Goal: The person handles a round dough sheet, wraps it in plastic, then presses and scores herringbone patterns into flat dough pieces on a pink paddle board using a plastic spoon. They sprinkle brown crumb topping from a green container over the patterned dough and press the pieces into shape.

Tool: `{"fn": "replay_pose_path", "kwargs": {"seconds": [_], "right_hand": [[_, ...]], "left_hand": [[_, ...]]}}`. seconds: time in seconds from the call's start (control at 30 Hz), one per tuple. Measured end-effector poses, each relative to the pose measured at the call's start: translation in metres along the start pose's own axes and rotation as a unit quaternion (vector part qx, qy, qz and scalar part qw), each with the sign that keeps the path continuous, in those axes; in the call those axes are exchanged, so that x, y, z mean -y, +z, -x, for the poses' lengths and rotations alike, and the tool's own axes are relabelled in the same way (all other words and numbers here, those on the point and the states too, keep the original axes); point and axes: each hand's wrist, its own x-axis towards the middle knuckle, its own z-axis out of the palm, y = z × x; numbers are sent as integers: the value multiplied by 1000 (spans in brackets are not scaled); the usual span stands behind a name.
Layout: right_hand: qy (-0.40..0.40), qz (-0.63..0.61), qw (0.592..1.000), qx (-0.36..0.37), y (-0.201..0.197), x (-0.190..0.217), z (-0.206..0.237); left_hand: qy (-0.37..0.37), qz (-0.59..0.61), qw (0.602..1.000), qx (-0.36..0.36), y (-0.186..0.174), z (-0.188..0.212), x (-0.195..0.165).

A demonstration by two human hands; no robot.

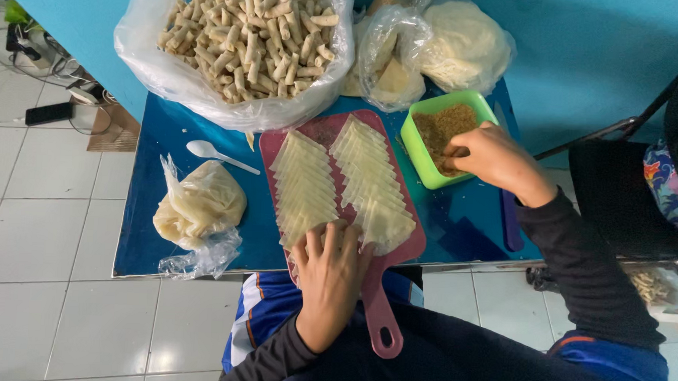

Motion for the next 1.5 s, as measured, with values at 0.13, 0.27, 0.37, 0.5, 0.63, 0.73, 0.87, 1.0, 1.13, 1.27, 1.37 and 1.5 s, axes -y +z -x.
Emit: {"fn": "replay_pose_path", "kwargs": {"seconds": [0.13,0.27,0.37,0.5,0.63,0.73,0.87,1.0,1.13,1.27,1.37,1.5], "right_hand": [[-42,51,996,-61,9,5,5],[-75,63,990,-100,11,8,6],[-112,29,983,-141,0,15,11],[-137,19,973,-183,-23,33,29],[-242,-7,956,-165,-11,67,46],[-306,-51,945,-100,24,92,55],[-350,-39,929,-111,54,101,63],[-338,-50,932,-124,62,98,69],[-337,-59,931,-125,63,95,72],[-352,-37,925,-138,65,94,72],[-341,-48,927,-149,67,94,70],[-342,-57,923,-164,68,93,69]], "left_hand": [[-8,-2,1000,9,1,3,-3],[-9,-16,1000,13,2,4,-5],[-9,-24,1000,10,2,4,-6],[-5,-64,998,13,-1,6,-7],[-15,-69,997,26,-2,6,-9],[-14,-55,998,34,-3,4,-8],[-17,-28,998,45,-3,2,-10],[-28,0,997,66,-1,2,-11],[-16,12,998,65,2,0,-9],[-13,37,997,62,5,-2,-10],[-22,57,996,70,6,-3,-11],[-30,51,996,62,9,-7,-13]]}}
